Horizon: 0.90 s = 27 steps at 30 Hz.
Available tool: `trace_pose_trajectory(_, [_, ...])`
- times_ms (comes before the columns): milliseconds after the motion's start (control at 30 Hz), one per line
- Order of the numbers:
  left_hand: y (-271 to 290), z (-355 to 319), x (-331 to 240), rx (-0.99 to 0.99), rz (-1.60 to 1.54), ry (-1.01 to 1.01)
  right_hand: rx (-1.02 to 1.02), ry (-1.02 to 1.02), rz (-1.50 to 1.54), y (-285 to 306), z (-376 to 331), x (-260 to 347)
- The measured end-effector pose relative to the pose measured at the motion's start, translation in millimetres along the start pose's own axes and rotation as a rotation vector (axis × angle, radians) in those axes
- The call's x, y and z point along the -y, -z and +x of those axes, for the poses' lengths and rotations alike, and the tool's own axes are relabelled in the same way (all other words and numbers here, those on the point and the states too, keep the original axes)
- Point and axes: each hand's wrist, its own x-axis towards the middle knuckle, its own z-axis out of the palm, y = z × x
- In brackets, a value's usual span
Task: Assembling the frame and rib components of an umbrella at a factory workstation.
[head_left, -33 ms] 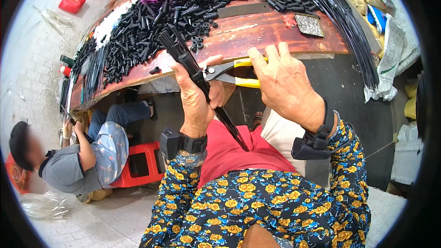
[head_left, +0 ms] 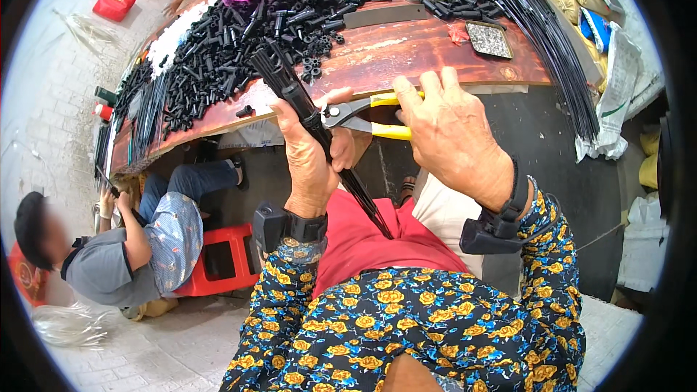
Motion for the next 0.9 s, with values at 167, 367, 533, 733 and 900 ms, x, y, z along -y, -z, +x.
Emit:
trace_pose_trajectory(167, [3, 0, 0, -0.013, 0.004, -0.023, 0.001, -0.046, -0.013, -1, 2, 5])
trace_pose_trajectory(367, [5, 1, 1, -0.032, 0.021, -0.054, -0.078, -0.019, 0.11, -17, 2, 2])
trace_pose_trajectory(533, [4, -2, -1, 0.001, 0.004, -0.051, -0.012, -0.025, 0.213, -15, -2, -2])
trace_pose_trajectory(733, [1, -4, -3, 0.02, 0.043, -0.045, 0.061, -0.016, 0.111, -1, 1, -3])
trace_pose_trajectory(900, [1, -5, -1, -0.001, 0.059, -0.048, 0.132, -0.031, 0.023, 1, 4, -2])
